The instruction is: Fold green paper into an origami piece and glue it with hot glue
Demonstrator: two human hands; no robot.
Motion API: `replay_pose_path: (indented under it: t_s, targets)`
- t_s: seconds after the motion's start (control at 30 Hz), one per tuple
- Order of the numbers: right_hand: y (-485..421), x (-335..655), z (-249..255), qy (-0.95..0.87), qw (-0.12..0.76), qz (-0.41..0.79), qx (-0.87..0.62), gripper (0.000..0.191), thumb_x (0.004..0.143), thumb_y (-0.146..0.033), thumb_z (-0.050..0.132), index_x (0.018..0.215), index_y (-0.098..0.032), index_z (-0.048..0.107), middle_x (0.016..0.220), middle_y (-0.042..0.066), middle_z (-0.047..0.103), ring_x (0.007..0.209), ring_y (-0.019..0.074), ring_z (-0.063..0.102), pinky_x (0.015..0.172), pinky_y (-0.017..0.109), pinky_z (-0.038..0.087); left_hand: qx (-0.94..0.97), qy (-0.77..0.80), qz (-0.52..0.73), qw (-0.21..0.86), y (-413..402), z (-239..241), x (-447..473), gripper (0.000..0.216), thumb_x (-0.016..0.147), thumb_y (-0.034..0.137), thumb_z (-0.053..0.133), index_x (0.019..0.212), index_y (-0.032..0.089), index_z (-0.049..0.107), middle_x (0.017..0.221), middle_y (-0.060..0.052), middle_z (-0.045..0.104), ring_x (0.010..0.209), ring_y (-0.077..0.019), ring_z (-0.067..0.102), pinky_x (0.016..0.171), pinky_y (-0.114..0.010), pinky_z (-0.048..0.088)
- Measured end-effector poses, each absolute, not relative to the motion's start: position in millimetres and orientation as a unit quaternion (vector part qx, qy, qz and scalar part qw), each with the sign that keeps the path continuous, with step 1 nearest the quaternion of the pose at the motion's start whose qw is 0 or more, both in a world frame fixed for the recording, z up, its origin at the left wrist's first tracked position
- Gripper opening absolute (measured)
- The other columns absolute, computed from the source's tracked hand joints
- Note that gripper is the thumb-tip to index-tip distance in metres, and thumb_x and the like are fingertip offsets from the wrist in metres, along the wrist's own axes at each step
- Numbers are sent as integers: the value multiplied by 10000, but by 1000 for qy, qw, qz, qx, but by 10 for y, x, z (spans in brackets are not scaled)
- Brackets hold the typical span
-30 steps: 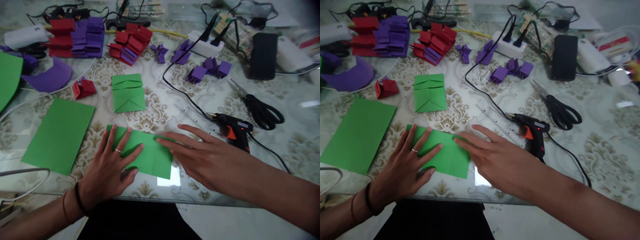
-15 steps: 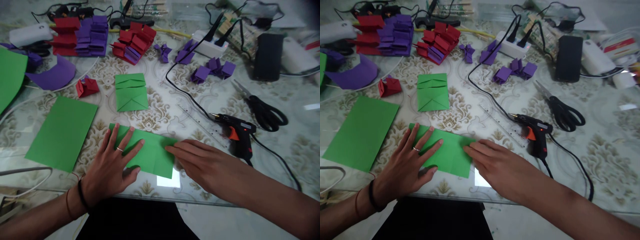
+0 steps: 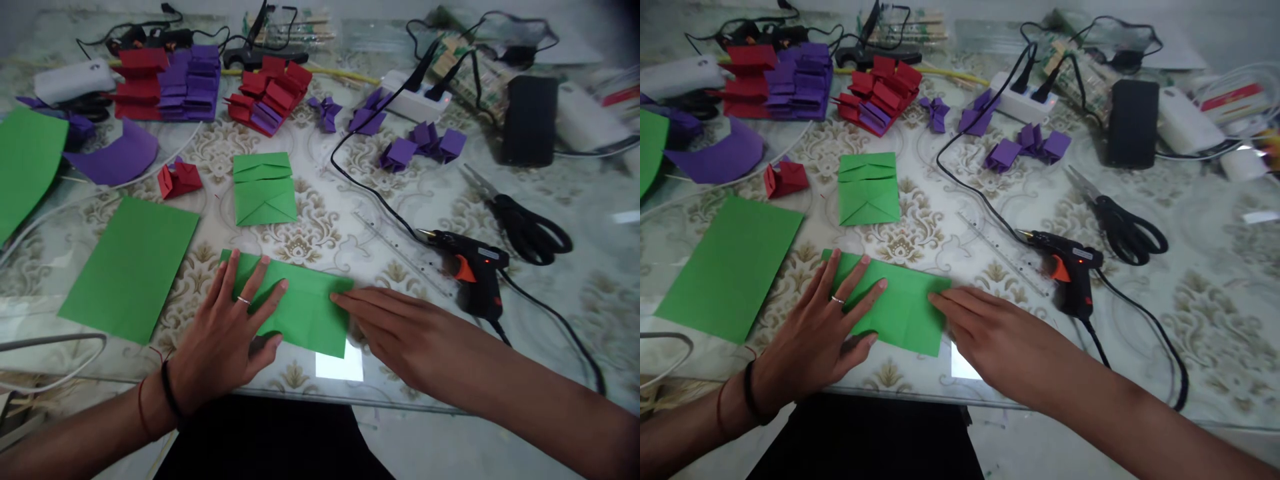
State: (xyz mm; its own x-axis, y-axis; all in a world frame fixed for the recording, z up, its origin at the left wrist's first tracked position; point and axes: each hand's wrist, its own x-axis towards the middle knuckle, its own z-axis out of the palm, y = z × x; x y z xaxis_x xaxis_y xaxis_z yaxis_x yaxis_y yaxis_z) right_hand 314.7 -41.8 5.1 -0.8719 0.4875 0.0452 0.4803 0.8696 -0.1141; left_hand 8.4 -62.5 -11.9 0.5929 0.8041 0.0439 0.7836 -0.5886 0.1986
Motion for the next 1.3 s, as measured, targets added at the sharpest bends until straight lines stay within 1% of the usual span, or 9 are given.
replay_pose_path:
  t_s: [0.13,0.23,0.33,0.47,0.67,0.77,0.9,1.03,1.3]
  targets:
    - [-393,3021,123,-966,54,19,-251,302,1004,-102,511,1144,-86,779,1232,135,788,1117,262,715,1004,395,600,890,447,56,78,-628,-101,77,700,956,527,658,1577,232,529,1728,-164,332,1616,-533,97,1262,-715,269]
    - [-337,2882,190,-969,32,-9,-246,359,948,-62,535,1240,-76,744,1012,109,803,892,250,723,840,385,619,891,443,55,79,-629,-97,69,732,951,569,656,1590,241,513,1732,-165,320,1614,-539,97,1262,-718,263]
    - [-279,2768,198,-969,5,-35,-243,434,898,-31,539,1297,-42,711,898,99,764,794,245,690,762,378,598,891,442,57,81,-628,-101,66,768,947,596,660,1610,252,484,1748,-158,288,1615,-539,90,1265,-717,256]
    - [-228,2702,159,-970,-14,-30,-241,330,900,-52,564,1175,-69,746,886,92,728,788,250,665,739,387,566,890,445,59,80,-633,-116,67,792,929,608,689,1614,272,478,1766,-127,258,1618,-533,86,1272,-709,245]
    - [-184,2655,159,-970,-29,-15,-242,446,875,-46,597,1309,-106,684,837,54,686,773,246,653,735,379,526,889,448,59,77,-642,-129,67,809,914,640,696,1608,282,484,1764,-123,266,1617,-536,86,1263,-719,249]
    - [-170,2598,157,-964,-44,-22,-260,475,897,-41,551,1360,-76,649,870,79,710,782,246,678,758,377,532,889,447,59,77,-640,-129,67,826,916,673,674,1613,277,477,1764,-143,255,1616,-541,85,1262,-717,248]
    - [-165,2476,188,-949,-93,-25,-301,593,933,-33,483,1525,-27,507,910,114,733,779,258,711,765,385,551,887,450,60,80,-636,-132,73,844,904,710,657,1610,281,483,1769,-134,243,1620,-530,75,1275,-704,232]
    - [-178,2332,257,-924,-169,2,-342,713,969,-59,479,1665,-104,329,918,115,721,796,280,720,740,389,554,886,453,58,81,-640,-143,74,838,899,719,656,1601,291,494,1775,-111,231,1626,-517,65,1286,-691,224]
    - [-254,2215,201,-890,-174,14,-422,617,1022,-134,494,1635,-141,418,966,146,714,874,296,713,788,407,551,888,449,63,79,-646,-154,70,849,907,721,644,1611,278,477,1764,-134,253,1625,-518,67,1284,-697,220]
